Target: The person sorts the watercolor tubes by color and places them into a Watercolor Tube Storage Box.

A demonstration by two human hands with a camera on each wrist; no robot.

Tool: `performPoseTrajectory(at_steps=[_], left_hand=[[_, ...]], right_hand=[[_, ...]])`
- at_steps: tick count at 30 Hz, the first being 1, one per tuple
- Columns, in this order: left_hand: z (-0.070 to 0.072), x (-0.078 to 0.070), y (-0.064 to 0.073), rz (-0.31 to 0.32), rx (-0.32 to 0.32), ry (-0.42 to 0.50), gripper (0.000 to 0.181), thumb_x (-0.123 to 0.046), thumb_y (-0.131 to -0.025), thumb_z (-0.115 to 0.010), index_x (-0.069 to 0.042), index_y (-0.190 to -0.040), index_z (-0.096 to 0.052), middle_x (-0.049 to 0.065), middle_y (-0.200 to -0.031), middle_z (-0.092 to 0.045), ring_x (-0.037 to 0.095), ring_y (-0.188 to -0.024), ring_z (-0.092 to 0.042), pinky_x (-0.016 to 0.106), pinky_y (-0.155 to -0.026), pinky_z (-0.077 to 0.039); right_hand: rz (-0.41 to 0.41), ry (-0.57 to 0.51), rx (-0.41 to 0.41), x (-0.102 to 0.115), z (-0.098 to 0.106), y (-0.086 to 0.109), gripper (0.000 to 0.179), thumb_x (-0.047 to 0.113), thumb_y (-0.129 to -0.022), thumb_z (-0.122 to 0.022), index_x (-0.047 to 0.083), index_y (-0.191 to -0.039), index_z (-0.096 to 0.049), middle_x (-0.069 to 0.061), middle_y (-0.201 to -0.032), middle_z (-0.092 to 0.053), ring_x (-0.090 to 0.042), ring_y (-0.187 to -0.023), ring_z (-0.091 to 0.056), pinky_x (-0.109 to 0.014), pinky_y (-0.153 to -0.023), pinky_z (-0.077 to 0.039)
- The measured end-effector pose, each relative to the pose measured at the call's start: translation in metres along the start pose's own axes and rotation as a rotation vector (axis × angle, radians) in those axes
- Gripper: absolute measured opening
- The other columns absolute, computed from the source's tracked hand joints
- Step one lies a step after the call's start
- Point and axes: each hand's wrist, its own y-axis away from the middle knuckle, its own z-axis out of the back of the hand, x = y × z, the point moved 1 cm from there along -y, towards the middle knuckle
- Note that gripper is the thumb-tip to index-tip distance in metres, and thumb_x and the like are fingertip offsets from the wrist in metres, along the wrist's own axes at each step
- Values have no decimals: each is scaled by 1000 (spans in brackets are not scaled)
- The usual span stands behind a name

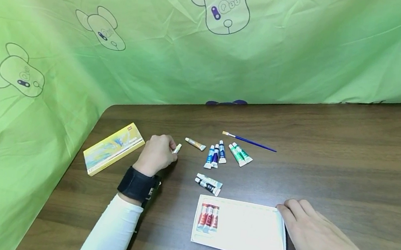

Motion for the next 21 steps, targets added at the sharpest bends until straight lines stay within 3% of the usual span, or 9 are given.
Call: performPoseTrajectory(at_steps=[6,10,12,16,21], left_hand=[[0,-1,4,3,31,24,44,-4,-79,-79,-15,-61,-40,-4,-66,-36,19,-62,-42,30,-53,-29],[3,-5,11,-30,5,27,26,-4,-78,-77,-10,-68,-54,-1,-68,-47,21,-63,-48,30,-54,-34],[5,-10,15,-63,-13,35,14,-4,-78,-77,-6,-80,-64,3,-74,-57,23,-66,-54,31,-55,-39],[7,-23,27,-145,-27,57,16,-2,-79,-75,0,-92,-67,8,-83,-65,22,-66,-56,30,-56,-43],[8,-41,47,-237,-41,59,16,-1,-79,-76,-1,-91,-66,7,-81,-64,18,-65,-54,30,-57,-45]], right_hand=[[-1,2,-1,0,-1,2,104,65,-47,-94,8,-129,-64,6,-125,-61,-18,-111,-57,-40,-88,-54],[-1,5,-4,-1,-3,3,105,65,-46,-94,7,-129,-64,5,-125,-62,-18,-112,-58,-41,-89,-54],[-3,5,0,0,-2,3,105,65,-46,-94,7,-129,-64,5,-125,-62,-19,-112,-58,-42,-89,-54],[-9,-1,4,0,-1,2,105,64,-46,-95,7,-129,-64,4,-125,-62,-19,-112,-58,-42,-89,-54],[-12,-3,4,0,1,1,106,63,-46,-95,6,-130,-64,3,-126,-62,-20,-113,-58,-41,-89,-54]])
